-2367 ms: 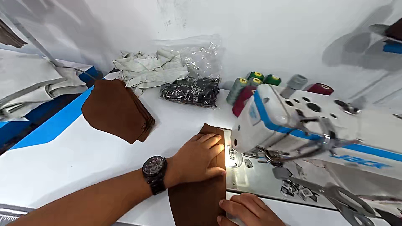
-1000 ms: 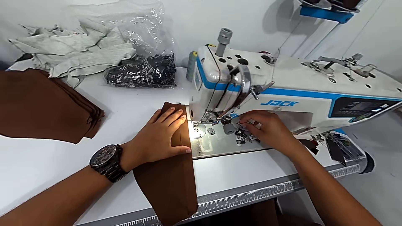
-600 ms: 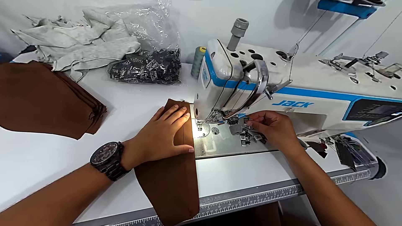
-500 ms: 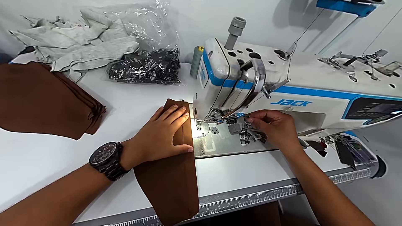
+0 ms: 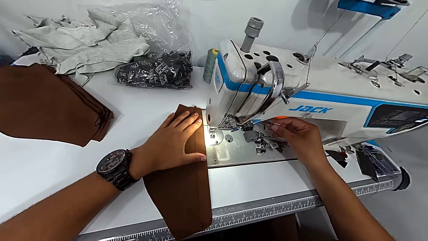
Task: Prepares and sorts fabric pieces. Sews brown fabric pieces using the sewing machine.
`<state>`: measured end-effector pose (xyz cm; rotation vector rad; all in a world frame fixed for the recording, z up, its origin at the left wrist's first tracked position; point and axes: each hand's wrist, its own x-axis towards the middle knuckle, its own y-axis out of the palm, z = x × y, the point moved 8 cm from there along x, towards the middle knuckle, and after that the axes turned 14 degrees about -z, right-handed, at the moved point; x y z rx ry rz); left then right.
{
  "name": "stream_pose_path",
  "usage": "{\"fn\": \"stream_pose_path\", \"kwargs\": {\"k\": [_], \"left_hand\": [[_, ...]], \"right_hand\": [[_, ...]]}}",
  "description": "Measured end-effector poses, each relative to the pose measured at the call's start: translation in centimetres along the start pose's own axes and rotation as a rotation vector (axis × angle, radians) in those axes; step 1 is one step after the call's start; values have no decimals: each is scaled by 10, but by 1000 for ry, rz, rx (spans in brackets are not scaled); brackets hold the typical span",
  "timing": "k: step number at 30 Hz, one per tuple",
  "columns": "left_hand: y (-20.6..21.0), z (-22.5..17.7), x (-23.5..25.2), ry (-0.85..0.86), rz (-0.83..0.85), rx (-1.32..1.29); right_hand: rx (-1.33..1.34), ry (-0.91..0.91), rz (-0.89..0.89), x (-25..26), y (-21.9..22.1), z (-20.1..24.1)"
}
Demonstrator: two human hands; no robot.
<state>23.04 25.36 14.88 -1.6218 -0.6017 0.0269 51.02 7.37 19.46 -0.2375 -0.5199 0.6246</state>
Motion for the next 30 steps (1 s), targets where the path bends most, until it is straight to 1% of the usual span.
{"fn": "stream_pose_path", "kwargs": {"k": [2,4,9,11,12,13,14,15,16,18,19,20,21,22,23,24,25,28,30], "left_hand": [[0,0,0,0,1,5],[0,0,0,-1,7,8],[0,-1,0,0,5,4],[0,-1,1,-5,7,10],[0,-1,0,-8,8,14],[0,0,0,-8,9,17],[-1,0,1,-7,7,18],[-1,0,1,-11,8,19],[-1,0,1,-16,11,22],[-2,-2,1,-18,7,30],[-1,-3,1,-17,9,37],[-1,-3,2,-16,10,38],[-1,-3,2,-14,-2,35],[-2,-3,2,-10,-14,30],[-2,-4,2,-6,-25,24],[-2,-3,2,-3,-31,26],[-2,-3,1,-4,-26,28],[-1,-2,0,-6,-25,17],[-3,-4,0,-5,-29,14]], "right_hand": [[70,114,45,-6,6,2],[92,135,110,-20,20,9],[17,90,398,-54,79,33],[-40,60,440,-56,93,37],[-115,0,440,-55,95,40],[-223,-125,412,-51,93,43],[-335,-295,358,-47,88,50],[-411,-465,311,-44,83,57],[-439,-635,306,-42,80,64],[-379,-972,440,-47,85,72],[-320,-1113,511,-53,90,74],[-256,-1236,531,-59,95,75],[-181,-1322,495,-64,99,76],[-93,-1353,427,-67,101,76],[-37,-1331,362,-70,103,74],[-39,-1278,321,-70,105,73],[-100,-1203,308,-70,106,71],[-304,-974,348,-68,103,58],[-363,-930,383,-71,106,47]]}}
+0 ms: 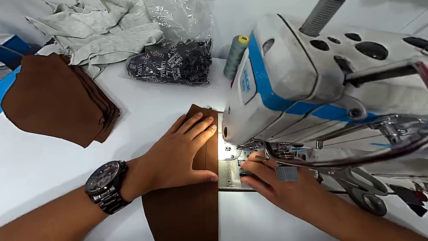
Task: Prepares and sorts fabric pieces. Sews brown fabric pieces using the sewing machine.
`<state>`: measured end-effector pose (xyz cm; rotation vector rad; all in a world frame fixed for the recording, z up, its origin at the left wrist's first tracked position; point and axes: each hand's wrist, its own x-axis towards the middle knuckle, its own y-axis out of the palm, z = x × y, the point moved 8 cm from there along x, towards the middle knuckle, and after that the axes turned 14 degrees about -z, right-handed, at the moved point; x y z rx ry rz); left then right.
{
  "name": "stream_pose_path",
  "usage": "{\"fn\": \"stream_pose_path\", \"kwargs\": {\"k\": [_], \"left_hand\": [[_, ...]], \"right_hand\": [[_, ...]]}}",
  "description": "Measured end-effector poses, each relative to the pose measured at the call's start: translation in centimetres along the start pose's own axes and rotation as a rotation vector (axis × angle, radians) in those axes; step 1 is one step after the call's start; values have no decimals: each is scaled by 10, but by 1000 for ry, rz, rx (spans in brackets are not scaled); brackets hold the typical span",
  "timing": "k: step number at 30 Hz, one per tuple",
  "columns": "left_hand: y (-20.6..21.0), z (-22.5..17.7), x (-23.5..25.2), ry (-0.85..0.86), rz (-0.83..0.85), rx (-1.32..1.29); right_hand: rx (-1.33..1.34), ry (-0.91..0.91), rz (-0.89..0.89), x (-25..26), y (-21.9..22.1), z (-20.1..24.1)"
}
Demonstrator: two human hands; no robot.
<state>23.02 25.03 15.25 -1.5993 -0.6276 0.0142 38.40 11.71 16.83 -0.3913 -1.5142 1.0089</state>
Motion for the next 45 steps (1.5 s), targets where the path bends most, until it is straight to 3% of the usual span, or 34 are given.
{"fn": "stream_pose_path", "kwargs": {"k": [4,7,9,14,16,31,39,45], "left_hand": [[-5,-2,0,11,-46,-21],[-3,-2,0,15,-48,-12],[-1,0,-1,5,-20,-8],[1,0,0,16,-7,9],[1,0,1,15,-9,11],[1,1,0,-3,10,8],[1,1,1,-2,10,10],[-1,0,1,-1,1,9]], "right_hand": [[98,54,-15,4,7,2],[563,504,30,2,12,-11],[635,682,58,-2,13,-19],[78,451,-25,-4,-5,-30],[-12,365,-92,2,-16,-29],[-57,115,46,0,0,-17],[17,157,-67,9,-23,-21],[30,111,55,-1,1,-25]]}}
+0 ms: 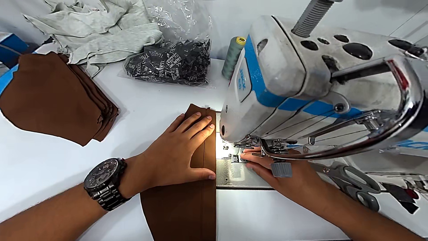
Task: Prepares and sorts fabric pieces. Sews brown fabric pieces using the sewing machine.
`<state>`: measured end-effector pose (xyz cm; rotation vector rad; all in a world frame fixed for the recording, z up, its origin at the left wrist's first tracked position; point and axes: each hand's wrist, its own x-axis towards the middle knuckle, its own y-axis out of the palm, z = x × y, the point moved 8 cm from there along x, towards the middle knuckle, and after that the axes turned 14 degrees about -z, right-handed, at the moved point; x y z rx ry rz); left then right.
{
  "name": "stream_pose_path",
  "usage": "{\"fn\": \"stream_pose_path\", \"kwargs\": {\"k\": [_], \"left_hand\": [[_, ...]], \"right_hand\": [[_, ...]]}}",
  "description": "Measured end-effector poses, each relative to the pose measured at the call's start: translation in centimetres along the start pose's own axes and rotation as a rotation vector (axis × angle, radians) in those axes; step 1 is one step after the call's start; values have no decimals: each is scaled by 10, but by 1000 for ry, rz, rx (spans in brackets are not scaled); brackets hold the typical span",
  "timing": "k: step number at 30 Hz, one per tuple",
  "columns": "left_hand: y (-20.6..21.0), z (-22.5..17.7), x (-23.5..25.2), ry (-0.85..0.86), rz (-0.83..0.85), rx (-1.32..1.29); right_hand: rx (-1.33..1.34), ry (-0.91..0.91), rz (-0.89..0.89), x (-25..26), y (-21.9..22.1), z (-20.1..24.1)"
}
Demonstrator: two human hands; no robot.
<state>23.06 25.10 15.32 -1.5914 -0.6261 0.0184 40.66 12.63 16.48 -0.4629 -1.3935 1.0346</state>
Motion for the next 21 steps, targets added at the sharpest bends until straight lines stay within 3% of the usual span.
{"fn": "stream_pose_path", "kwargs": {"k": [4,8,10,21], "left_hand": [[0,-1,0,1,3,-4],[-1,0,0,12,-13,-13],[-1,0,0,8,-7,-18],[0,-1,0,10,-12,-16]], "right_hand": [[51,47,-18,1,4,-4],[478,547,56,0,3,-18],[533,673,101,-1,2,-21],[479,772,150,0,1,-25]]}}
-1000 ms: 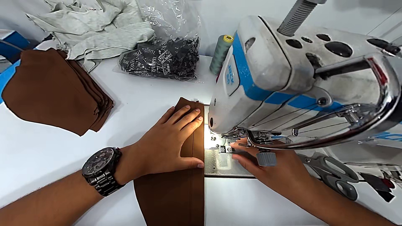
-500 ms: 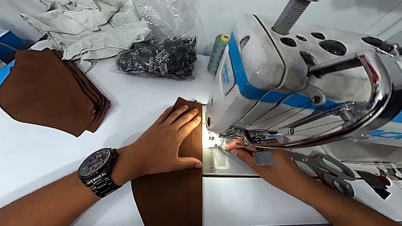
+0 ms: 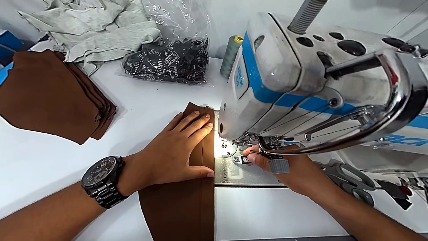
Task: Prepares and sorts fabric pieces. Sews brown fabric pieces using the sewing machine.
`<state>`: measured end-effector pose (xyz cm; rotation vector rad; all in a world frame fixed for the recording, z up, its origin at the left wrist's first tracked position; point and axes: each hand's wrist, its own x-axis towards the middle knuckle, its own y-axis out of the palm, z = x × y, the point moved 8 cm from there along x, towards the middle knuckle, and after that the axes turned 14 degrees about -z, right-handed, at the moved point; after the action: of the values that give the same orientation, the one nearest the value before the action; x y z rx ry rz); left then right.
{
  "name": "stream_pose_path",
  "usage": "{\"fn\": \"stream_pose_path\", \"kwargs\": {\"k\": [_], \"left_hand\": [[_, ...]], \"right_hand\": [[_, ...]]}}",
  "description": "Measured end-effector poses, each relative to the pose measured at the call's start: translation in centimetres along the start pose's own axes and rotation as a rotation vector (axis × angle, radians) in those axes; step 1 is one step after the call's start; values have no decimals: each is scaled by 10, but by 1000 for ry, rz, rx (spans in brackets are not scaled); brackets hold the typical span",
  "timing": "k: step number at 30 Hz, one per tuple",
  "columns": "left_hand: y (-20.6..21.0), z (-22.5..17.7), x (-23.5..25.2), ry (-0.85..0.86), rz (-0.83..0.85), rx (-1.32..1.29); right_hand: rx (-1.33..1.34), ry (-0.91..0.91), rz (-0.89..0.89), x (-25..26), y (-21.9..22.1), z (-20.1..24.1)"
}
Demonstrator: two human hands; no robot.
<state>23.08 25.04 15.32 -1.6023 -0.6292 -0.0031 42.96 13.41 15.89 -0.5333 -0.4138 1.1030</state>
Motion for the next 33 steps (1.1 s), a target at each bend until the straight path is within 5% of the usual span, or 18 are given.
{"fn": "stream_pose_path", "kwargs": {"k": [25,27,31,33], "left_hand": [[-1,0,0,-4,1,2],[-1,0,0,-6,5,0],[0,1,0,-10,13,15],[0,1,0,-3,5,17]], "right_hand": [[36,60,30,1,0,-4],[-22,-117,-29,-1,0,2],[-323,-863,-111,-24,12,33],[-388,-970,-83,-32,16,40]]}}
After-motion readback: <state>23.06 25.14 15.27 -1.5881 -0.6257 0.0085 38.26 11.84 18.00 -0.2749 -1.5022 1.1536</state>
